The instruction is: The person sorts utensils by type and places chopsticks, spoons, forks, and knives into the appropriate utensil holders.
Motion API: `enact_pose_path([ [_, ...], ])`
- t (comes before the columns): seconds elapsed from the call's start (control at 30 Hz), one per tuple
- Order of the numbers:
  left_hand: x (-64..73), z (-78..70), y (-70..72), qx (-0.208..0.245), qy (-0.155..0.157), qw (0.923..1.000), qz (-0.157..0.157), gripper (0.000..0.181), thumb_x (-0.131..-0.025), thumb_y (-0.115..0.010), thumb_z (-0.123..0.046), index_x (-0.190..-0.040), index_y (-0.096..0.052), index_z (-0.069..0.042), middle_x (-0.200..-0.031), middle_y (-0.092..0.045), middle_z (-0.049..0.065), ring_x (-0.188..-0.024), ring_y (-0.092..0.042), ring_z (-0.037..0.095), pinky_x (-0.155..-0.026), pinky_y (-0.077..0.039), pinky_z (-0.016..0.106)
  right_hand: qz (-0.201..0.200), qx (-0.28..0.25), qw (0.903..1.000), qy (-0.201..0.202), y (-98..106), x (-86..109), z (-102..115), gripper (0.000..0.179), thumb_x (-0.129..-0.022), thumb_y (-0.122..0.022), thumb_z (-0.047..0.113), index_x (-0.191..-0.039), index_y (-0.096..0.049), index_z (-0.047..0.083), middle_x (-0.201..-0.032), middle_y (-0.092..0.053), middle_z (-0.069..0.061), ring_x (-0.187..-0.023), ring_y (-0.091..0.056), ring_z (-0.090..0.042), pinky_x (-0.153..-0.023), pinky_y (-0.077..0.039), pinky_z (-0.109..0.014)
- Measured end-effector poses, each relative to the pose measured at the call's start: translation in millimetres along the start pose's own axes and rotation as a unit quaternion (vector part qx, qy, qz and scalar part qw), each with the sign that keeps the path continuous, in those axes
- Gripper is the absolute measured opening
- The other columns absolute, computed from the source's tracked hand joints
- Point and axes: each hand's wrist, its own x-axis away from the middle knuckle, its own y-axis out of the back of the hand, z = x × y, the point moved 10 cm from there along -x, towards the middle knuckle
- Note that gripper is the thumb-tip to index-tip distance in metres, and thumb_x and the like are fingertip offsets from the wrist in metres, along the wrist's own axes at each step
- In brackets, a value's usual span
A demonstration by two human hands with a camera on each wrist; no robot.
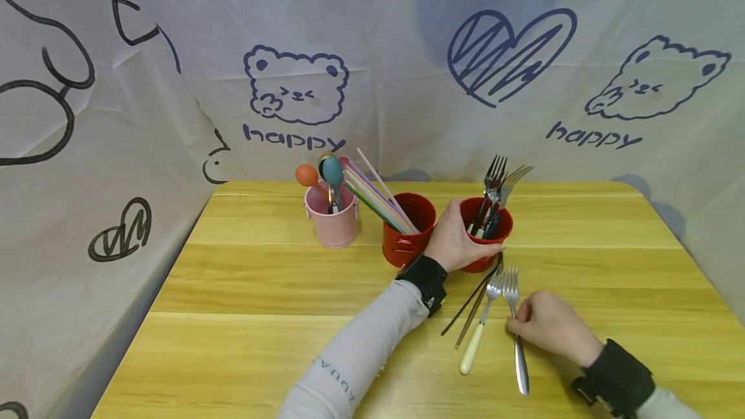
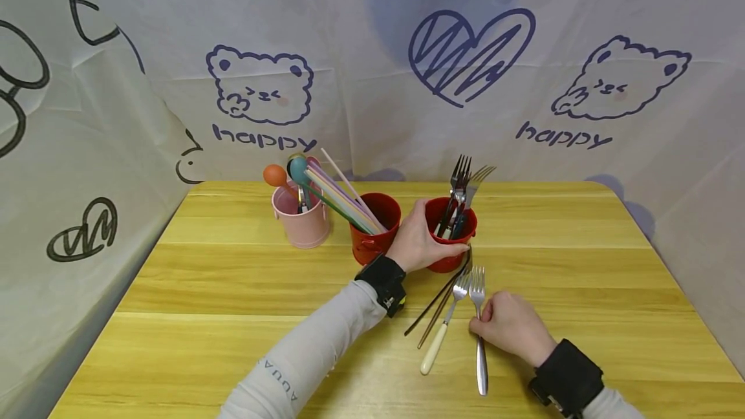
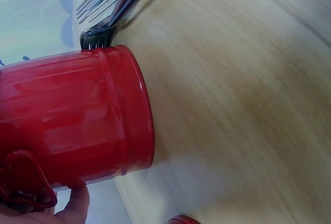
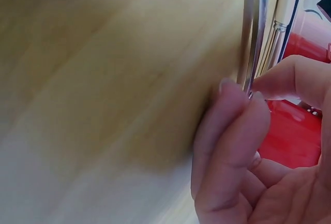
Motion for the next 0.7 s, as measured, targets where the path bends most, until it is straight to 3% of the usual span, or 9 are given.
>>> enact_pose_path([
  [0.33, 0.6, 0.7, -0.9, 0.001, 0.004, 1.0, 0.001, 0.089, -0.073, -0.091, -0.039, -0.142, -0.041, -0.013, -0.136, -0.059, 0.006, -0.122, -0.06, 0.02, -0.106, -0.051, 0.028, -0.005, 0.008, 0.9995, -0.032, -0.4, 0.9, -7.3, 0.022, -0.079, -0.077, 0.024, -0.066, -0.062, 0.013, -0.06, -0.055, 0.003, -0.052, -0.049, -0.012, -0.046, -0.033, -0.021],
  [0.7, -0.1, 0.8, -0.7, 0.0, 0.004, 1.0, 0.004, 0.089, -0.074, -0.09, -0.039, -0.143, -0.04, -0.013, -0.137, -0.059, 0.006, -0.123, -0.06, 0.02, -0.107, -0.051, 0.028, -0.009, 0.009, 0.9994, -0.033, 0.4, -1.4, -9.7, 0.026, -0.078, -0.077, 0.026, -0.063, -0.061, 0.013, -0.057, -0.053, 0.004, -0.05, -0.048, -0.011, -0.046, -0.033, -0.022],
])
